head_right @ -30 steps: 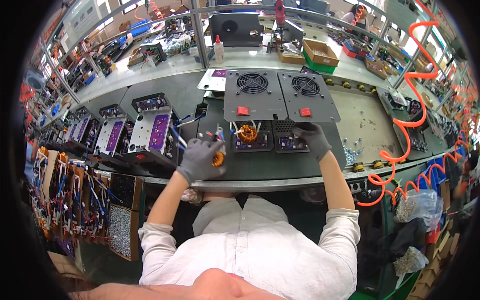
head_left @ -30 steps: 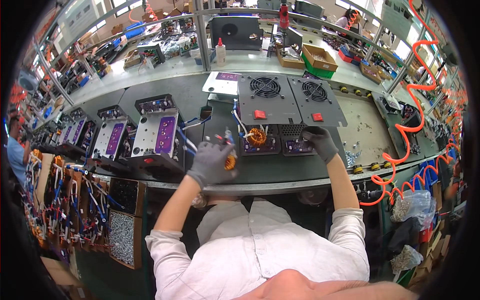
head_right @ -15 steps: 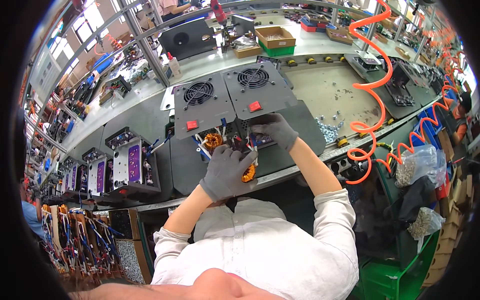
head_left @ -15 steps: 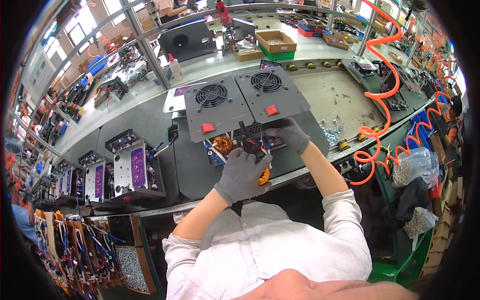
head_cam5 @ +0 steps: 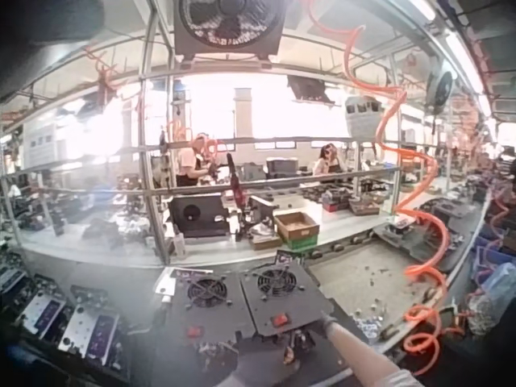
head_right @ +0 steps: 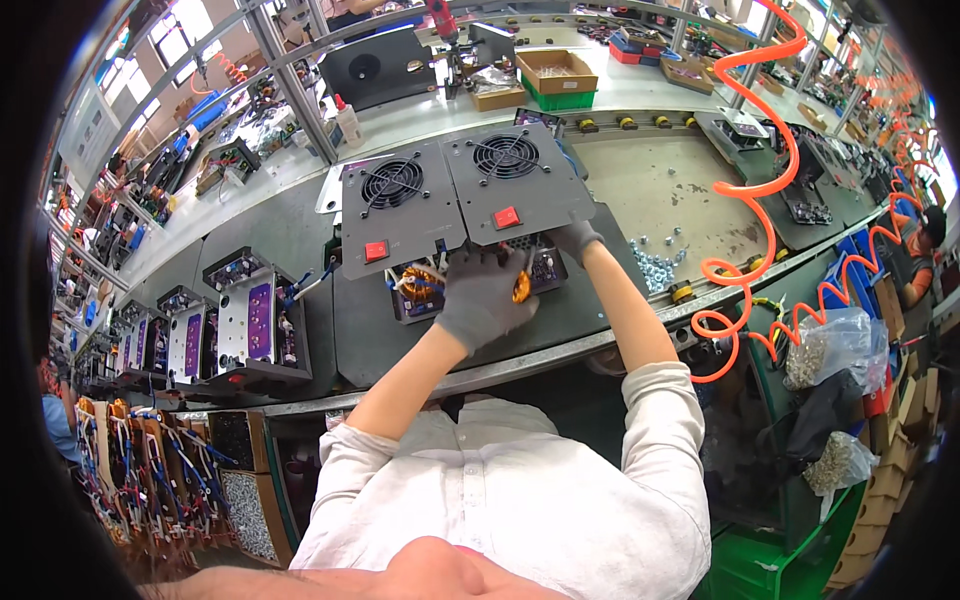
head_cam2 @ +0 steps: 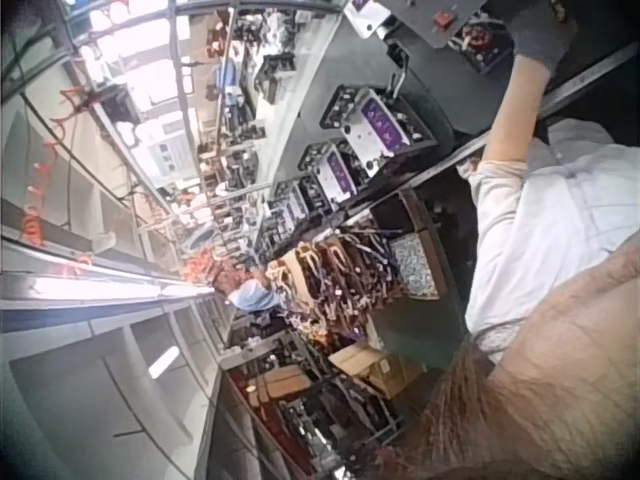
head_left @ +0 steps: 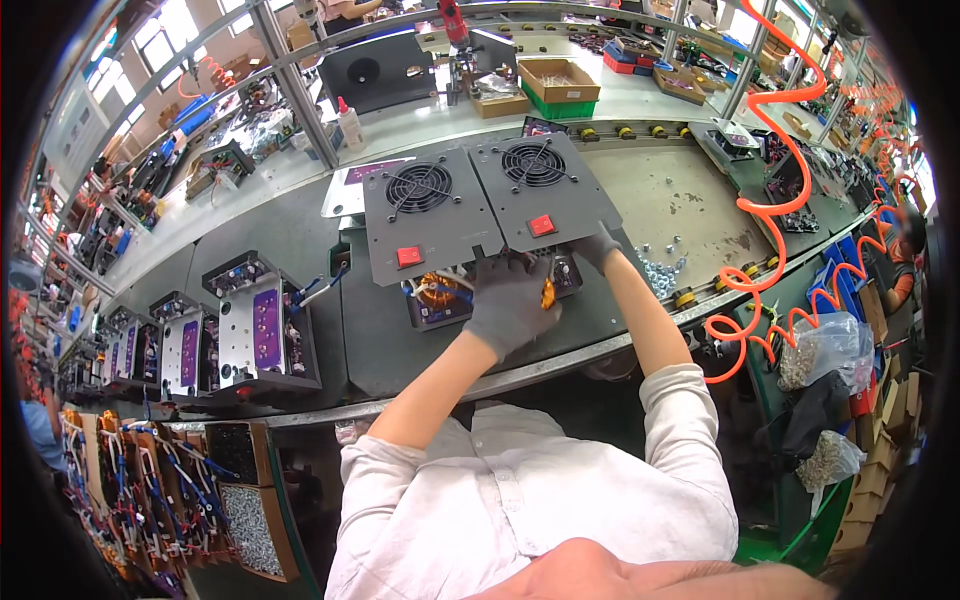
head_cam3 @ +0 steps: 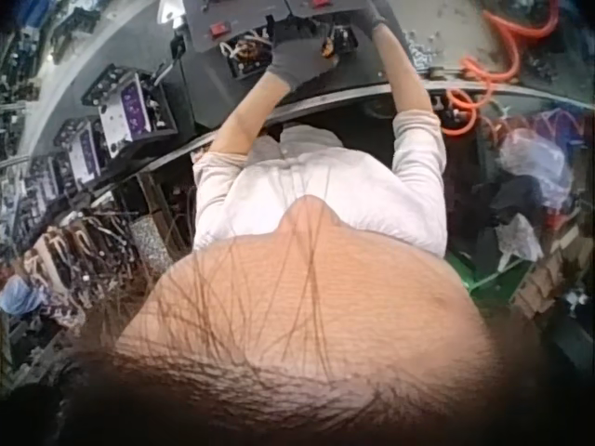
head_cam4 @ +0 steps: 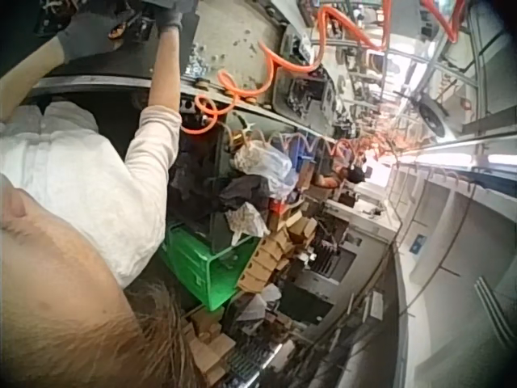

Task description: The person assembles electronic components on a workbench. They place a metal cover with fans onto a circuit board, secure it with a pneumatic screwdriver, and then attach a copper coil assembly to the unit. The person then uses the screwdriver to fasten the coil assembly to the main unit.

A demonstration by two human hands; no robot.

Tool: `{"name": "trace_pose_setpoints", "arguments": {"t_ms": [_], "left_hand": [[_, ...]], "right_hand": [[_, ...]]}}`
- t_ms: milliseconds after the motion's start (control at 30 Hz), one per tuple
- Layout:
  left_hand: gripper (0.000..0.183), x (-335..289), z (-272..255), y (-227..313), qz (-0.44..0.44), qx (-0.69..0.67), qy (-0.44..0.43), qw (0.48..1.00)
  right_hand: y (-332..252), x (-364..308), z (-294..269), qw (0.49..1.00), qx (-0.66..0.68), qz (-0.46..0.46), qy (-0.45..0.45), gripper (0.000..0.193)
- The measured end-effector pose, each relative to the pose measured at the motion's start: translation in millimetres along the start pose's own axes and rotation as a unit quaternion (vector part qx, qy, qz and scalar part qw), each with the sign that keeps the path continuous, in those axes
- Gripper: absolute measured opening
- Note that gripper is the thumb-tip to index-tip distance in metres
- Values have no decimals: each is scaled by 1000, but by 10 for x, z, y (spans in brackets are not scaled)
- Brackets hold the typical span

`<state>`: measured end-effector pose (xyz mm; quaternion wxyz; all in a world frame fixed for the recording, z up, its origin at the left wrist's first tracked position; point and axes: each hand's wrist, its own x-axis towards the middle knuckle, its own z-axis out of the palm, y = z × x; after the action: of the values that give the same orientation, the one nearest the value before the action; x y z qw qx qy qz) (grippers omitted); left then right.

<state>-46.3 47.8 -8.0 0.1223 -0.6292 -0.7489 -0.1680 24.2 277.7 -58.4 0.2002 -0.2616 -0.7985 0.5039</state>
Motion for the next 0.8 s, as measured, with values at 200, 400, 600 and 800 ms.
{"name": "trace_pose_setpoints", "arguments": {"t_ms": [200,400,600,800], "left_hand": [[69,419,197,24,-77,-67,-36,994],[61,456,219,-44,-127,-148,-91,977],[63,480,258,-89,-150,-164,-142,965],[63,472,292,-105,-144,-148,-111,972]], "right_hand": [[188,398,152,959,-200,-187,72,19],[261,522,160,929,-267,-245,75,19],[272,535,157,918,-288,-261,84,19],[296,573,250,904,-308,-276,104,19]]}}
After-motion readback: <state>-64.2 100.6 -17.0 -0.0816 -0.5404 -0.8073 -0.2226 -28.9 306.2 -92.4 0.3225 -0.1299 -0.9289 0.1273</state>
